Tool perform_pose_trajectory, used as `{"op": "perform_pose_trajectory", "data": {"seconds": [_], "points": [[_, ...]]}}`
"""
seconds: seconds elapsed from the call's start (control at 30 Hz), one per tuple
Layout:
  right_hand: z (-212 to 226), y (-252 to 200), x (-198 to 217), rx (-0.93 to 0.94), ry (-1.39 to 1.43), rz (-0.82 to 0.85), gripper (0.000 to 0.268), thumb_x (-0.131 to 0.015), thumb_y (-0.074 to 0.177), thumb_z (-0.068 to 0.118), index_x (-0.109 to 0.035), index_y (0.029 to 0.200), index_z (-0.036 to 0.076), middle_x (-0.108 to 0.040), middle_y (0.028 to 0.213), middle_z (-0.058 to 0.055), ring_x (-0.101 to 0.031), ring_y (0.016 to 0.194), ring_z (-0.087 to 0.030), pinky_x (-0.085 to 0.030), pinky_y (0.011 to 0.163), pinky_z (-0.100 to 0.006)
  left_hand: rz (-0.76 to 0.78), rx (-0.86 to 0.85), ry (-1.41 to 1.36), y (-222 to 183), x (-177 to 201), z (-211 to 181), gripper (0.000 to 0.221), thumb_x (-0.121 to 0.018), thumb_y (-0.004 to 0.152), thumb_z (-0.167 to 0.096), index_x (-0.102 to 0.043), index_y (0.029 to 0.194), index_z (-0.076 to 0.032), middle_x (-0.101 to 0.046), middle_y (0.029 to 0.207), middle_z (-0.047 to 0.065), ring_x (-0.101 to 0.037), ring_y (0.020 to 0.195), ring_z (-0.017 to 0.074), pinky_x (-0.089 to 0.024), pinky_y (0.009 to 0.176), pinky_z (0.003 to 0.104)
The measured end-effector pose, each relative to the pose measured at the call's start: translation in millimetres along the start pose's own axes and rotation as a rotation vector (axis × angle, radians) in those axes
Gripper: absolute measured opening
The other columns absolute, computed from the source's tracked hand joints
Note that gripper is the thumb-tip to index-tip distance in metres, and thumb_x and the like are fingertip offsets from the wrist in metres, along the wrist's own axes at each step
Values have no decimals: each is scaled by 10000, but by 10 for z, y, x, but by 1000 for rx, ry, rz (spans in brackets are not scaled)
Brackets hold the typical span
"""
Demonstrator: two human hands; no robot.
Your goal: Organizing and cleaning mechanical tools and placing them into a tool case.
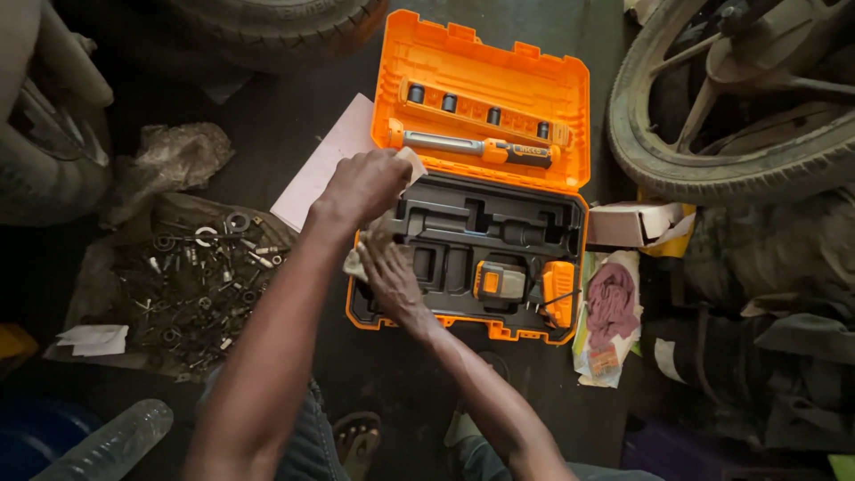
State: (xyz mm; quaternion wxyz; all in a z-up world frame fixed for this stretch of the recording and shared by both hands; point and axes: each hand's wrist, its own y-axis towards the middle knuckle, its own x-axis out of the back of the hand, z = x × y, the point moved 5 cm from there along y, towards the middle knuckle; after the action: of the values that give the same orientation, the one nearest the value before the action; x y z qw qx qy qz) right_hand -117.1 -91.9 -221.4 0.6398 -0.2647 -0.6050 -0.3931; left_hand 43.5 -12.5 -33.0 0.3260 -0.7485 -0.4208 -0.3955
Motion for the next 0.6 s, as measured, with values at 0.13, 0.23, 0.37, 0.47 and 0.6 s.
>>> {"op": "perform_pose_trajectory", "data": {"seconds": [0.13,0.23,0.37,0.47,0.6], "points": [[17,104,64,-69,367,21,632,-624,1032,240,-400,1574,5,-361,1621,-245,-329,1516,-359,-197,1261,-526,36,4,62,0,-10,2,190,-595,911,-69,-758,1002,-103,-738,1047,154,-725,953,363,-580,790,508],[-143,178,161,-210,563,-57,542,-739,867,190,-576,1360,34,-648,1332,-184,-569,1314,-365,-404,1165,-499,25,-25,82,12,-38,-17,178,-610,890,-84,-755,989,-105,-741,1010,166,-726,934,369,-581,776,503],[-414,52,-269,-546,888,230,268,-732,831,91,-752,1099,100,-806,1000,-127,-796,911,-253,-629,825,-394,3,-33,52,40,-48,-24,158,-641,872,-65,-755,975,-101,-728,1037,157,-718,952,365,-576,772,510],[-393,23,-127,-513,878,-19,250,-765,830,52,-733,1077,73,-787,988,-137,-784,899,-261,-624,797,-392,-11,-56,38,45,-58,-37,158,-680,840,-79,-753,979,-102,-721,1036,152,-709,963,367,-573,782,509],[-202,8,178,-275,721,-409,533,-725,745,-38,-575,1246,64,-625,1351,-141,-642,1237,-294,-601,1046,-385,27,-44,53,35,-46,-74,164,-701,838,-104,-742,996,-96,-718,1041,150,-709,956,370,-574,783,503]]}}
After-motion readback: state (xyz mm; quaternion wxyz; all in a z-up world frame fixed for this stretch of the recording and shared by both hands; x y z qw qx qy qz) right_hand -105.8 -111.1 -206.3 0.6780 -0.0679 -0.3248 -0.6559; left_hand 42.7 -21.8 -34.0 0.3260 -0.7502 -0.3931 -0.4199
